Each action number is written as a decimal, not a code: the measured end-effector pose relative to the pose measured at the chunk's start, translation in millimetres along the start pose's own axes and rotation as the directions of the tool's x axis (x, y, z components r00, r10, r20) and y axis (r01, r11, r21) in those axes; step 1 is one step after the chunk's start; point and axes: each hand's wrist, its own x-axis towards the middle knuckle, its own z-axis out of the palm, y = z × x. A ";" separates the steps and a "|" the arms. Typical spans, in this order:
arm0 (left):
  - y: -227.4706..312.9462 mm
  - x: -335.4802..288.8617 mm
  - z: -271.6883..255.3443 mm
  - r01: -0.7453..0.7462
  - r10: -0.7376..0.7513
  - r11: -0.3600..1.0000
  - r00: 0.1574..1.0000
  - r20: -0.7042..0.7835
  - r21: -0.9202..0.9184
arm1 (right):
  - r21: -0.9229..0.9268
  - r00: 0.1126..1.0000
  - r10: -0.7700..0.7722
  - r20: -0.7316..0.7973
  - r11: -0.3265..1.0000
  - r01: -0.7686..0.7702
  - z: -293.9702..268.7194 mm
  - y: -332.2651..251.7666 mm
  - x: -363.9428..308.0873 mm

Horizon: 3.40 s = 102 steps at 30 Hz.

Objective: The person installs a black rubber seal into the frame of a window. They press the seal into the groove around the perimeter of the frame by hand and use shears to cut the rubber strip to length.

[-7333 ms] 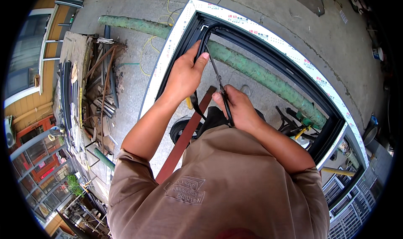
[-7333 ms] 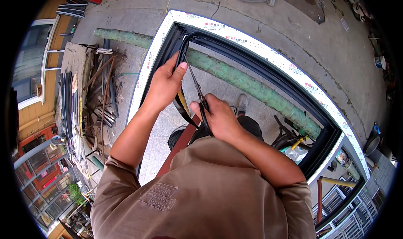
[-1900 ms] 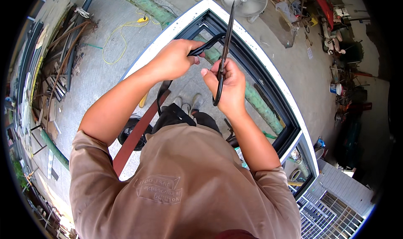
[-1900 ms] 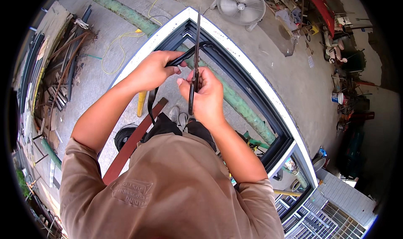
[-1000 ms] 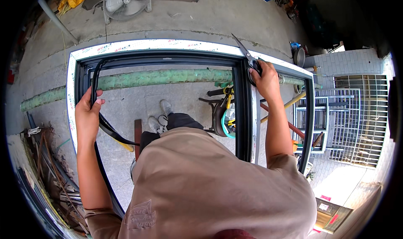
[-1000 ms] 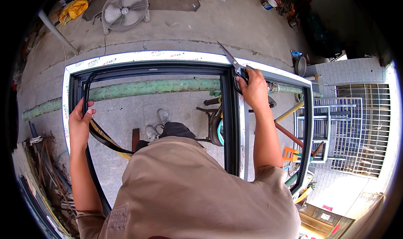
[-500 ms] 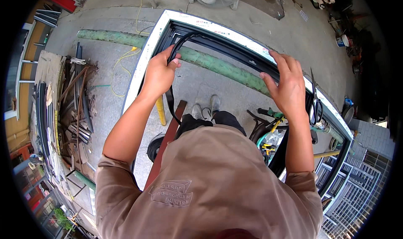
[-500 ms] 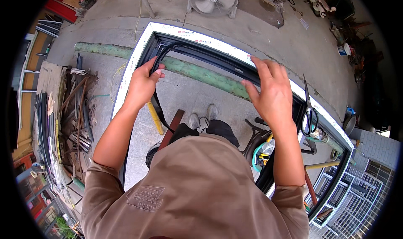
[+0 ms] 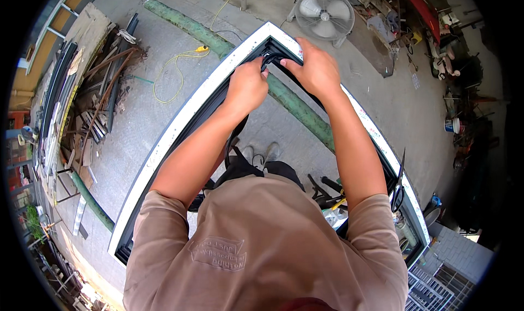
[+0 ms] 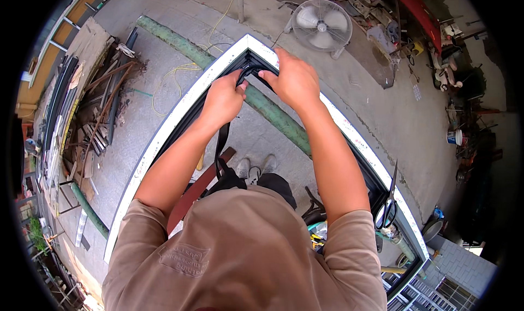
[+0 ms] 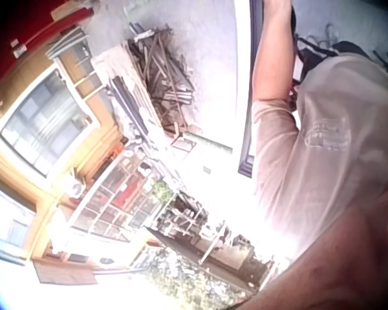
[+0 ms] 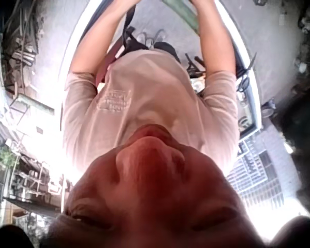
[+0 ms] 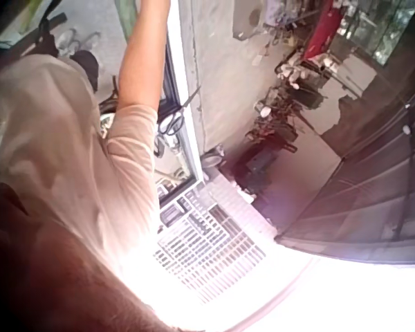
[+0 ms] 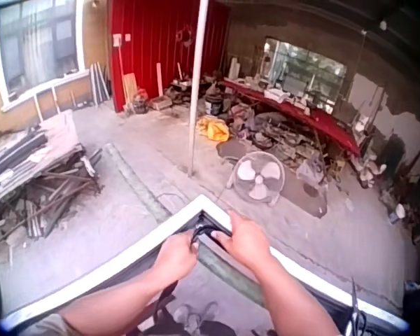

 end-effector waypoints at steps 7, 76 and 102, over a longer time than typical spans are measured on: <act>12.0 2.1 3.6 0.008 -0.003 0.999 0.995 -0.096 0.049 | -0.170 0.996 -0.067 -0.057 0.984 0.057 7.8 -2.3 -6.8; 19.1 -39.7 2.2 0.225 -0.160 0.953 0.942 -0.294 0.201 | -0.298 0.956 -0.172 -0.237 0.950 0.097 42.6 -10.8 19.7; 20.5 -21.1 19.0 0.198 -0.097 0.957 0.907 -0.410 0.212 | -0.321 0.959 -0.178 -0.220 0.942 0.102 44.4 -8.8 20.8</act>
